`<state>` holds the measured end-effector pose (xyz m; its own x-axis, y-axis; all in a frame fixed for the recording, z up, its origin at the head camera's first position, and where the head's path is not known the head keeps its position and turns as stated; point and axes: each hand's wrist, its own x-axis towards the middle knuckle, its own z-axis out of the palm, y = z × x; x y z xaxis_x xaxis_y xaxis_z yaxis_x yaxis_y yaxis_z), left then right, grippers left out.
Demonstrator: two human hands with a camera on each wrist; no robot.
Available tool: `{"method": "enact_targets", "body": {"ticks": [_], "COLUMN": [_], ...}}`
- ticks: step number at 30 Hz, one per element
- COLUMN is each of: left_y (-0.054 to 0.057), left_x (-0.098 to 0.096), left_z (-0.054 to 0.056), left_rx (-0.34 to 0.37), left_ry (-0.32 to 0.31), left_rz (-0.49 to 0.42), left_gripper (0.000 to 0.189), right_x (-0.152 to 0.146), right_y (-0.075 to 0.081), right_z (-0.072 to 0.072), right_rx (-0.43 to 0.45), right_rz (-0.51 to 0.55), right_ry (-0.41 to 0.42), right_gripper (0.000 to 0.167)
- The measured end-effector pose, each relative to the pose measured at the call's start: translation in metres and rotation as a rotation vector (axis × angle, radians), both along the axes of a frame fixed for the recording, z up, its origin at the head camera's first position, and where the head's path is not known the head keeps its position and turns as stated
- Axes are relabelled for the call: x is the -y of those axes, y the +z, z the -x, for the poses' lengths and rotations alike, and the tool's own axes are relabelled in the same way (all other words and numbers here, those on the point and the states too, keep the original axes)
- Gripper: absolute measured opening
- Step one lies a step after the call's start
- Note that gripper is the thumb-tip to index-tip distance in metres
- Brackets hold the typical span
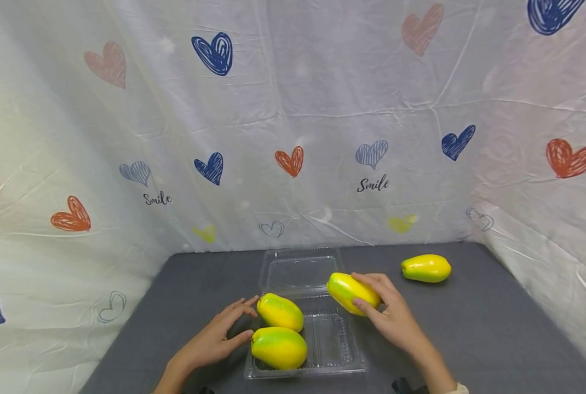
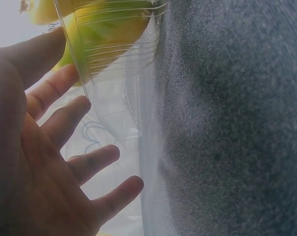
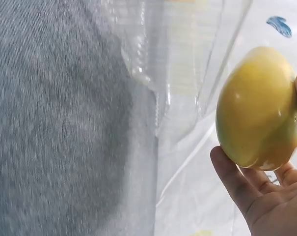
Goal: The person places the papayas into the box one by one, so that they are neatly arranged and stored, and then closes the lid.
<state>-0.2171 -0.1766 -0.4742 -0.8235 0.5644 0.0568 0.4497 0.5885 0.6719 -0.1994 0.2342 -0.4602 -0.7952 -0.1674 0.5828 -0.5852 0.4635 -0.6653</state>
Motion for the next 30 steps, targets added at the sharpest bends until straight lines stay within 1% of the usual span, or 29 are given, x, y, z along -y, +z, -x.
{"method": "enact_targets", "body": {"ticks": [6, 14, 21, 30], "left_y": [0.0, 0.0, 0.002, 0.001], "left_x": [0.0, 0.0, 0.0, 0.0], "left_z": [0.0, 0.0, -0.001, -0.001], "left_rx": [0.002, 0.009, 0.022, 0.013], "left_ry": [0.0, 0.004, 0.01, 0.006], "left_rz": [-0.003, -0.003, -0.002, -0.002], "left_gripper": [0.027, 0.027, 0.027, 0.027], "right_x": [0.012, 0.026, 0.034, 0.042], "right_y": [-0.002, -0.003, -0.005, -0.011], "right_z": [0.002, 0.002, 0.001, 0.0], "right_rx": [-0.019, -0.02, -0.023, -0.011], "right_rz": [-0.018, -0.015, -0.044, -0.08], "right_ry": [0.001, 0.029, 0.016, 0.011], "right_gripper": [0.053, 0.051, 0.051, 0.05]}}
